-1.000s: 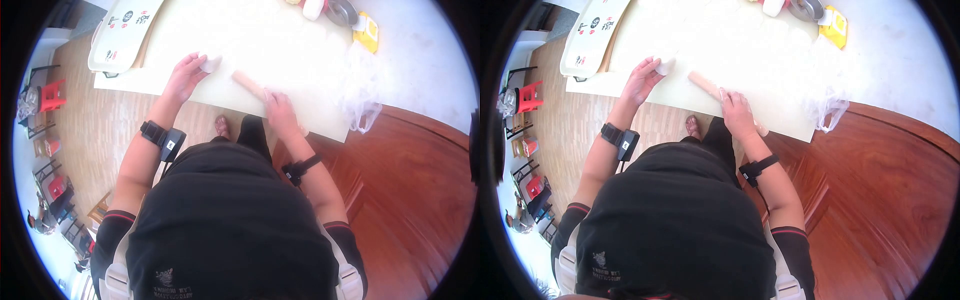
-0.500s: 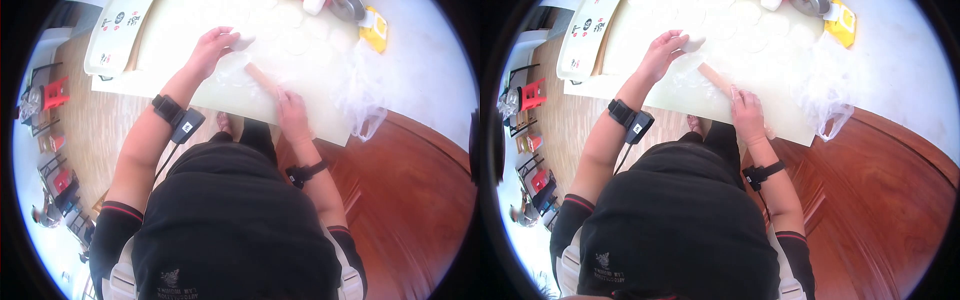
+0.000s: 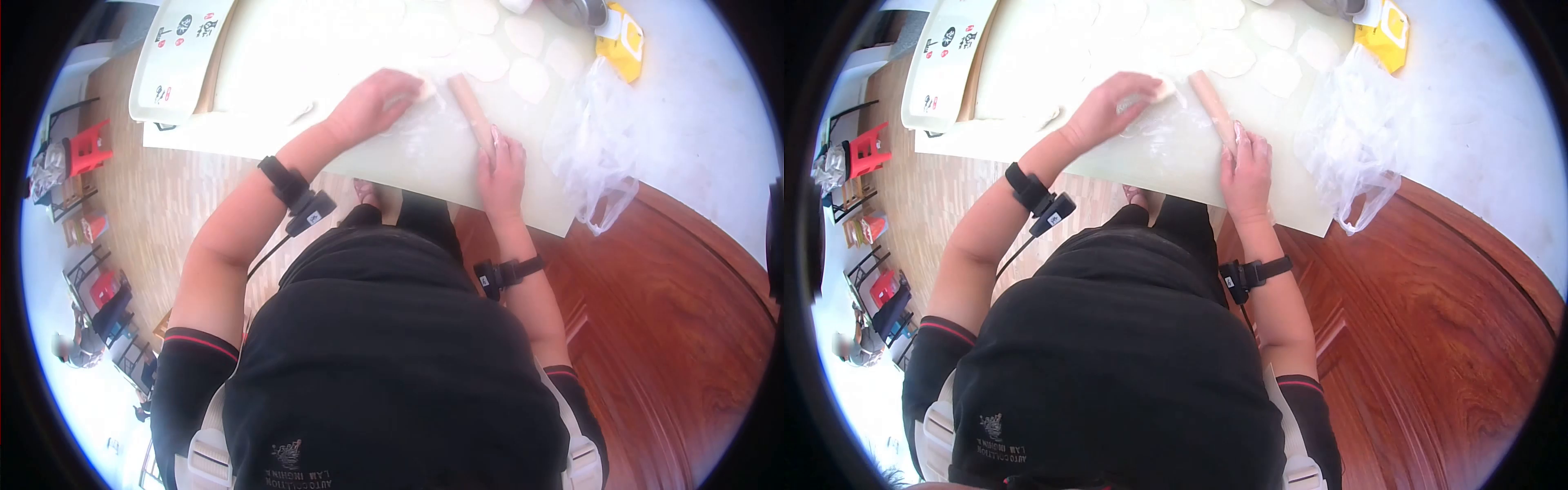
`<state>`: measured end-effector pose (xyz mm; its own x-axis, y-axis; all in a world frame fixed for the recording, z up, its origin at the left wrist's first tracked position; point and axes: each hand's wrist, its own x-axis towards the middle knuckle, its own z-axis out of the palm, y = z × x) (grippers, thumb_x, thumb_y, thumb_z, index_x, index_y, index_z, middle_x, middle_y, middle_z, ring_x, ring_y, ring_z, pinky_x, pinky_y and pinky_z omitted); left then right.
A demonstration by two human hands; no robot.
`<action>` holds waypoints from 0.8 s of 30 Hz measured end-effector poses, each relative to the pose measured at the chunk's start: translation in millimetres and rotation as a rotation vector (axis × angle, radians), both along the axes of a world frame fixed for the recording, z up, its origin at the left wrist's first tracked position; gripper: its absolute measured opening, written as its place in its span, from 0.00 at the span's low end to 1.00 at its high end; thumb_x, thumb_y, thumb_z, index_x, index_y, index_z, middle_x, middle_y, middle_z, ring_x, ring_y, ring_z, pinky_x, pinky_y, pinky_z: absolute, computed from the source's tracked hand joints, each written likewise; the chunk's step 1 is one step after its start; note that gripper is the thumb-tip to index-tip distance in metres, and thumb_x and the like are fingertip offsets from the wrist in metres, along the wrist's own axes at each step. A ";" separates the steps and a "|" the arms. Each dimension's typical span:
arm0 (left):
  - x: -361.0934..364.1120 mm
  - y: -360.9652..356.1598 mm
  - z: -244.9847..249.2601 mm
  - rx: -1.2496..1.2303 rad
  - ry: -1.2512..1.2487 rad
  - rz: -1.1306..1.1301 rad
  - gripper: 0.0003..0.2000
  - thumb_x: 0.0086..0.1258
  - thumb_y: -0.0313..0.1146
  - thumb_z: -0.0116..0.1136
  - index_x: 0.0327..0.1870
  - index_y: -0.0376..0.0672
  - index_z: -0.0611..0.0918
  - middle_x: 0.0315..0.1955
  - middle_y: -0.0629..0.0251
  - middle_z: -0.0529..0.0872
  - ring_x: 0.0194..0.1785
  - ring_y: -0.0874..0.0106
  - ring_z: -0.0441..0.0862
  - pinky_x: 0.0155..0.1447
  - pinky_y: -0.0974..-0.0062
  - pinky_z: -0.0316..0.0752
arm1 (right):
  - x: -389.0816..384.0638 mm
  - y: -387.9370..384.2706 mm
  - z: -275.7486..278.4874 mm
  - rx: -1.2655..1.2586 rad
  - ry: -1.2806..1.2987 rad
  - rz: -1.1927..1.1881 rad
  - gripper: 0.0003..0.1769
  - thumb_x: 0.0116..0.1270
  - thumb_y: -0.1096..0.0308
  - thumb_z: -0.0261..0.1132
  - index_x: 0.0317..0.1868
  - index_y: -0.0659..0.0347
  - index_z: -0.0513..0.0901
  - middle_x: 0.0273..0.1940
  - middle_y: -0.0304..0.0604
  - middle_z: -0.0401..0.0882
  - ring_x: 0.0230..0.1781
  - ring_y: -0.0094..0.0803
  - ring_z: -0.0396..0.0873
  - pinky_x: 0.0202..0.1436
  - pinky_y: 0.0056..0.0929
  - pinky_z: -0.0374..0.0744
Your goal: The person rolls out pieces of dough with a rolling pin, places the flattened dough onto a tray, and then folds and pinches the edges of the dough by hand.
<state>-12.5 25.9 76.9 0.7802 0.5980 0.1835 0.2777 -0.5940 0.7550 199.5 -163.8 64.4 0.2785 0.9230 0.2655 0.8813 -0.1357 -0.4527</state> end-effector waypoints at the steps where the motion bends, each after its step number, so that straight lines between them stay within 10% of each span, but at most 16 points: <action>1: -7.3 -9.0 -7.1 -0.003 -0.002 -0.004 0.12 0.65 0.24 0.61 0.50 0.38 0.81 0.57 0.59 0.82 0.61 0.57 0.78 0.67 0.65 0.73 | -1.3 -3.3 2.2 -0.009 -0.005 0.001 0.27 0.65 0.73 0.62 0.65 0.64 0.73 0.50 0.53 0.74 0.51 0.50 0.73 0.56 0.43 0.75; 3: -14.8 -13.4 -13.1 0.319 0.019 -0.084 0.14 0.62 0.21 0.60 0.50 0.38 0.81 0.62 0.56 0.78 0.66 0.54 0.74 0.68 0.62 0.72 | 7.4 6.7 6.1 -0.006 -0.006 0.026 0.27 0.65 0.73 0.62 0.65 0.64 0.73 0.50 0.53 0.74 0.50 0.50 0.73 0.56 0.43 0.75; 14: -28.5 -36.3 -40.3 0.460 0.078 -0.034 0.23 0.63 0.23 0.56 0.62 0.38 0.76 0.64 0.55 0.75 0.70 0.56 0.70 0.74 0.55 0.66 | -17.3 31.1 9.2 -0.116 -0.190 0.279 0.25 0.66 0.71 0.60 0.65 0.61 0.74 0.51 0.51 0.75 0.51 0.47 0.75 0.58 0.47 0.74; 24: -12.0 -13.3 -56.1 0.484 0.139 0.008 0.26 0.62 0.24 0.54 0.66 0.35 0.72 0.65 0.54 0.73 0.72 0.57 0.67 0.75 0.57 0.63 | -10.3 129.9 -25.7 -0.183 -0.323 0.037 0.31 0.77 0.54 0.47 0.75 0.60 0.61 0.78 0.49 0.53 0.79 0.44 0.52 0.79 0.50 0.50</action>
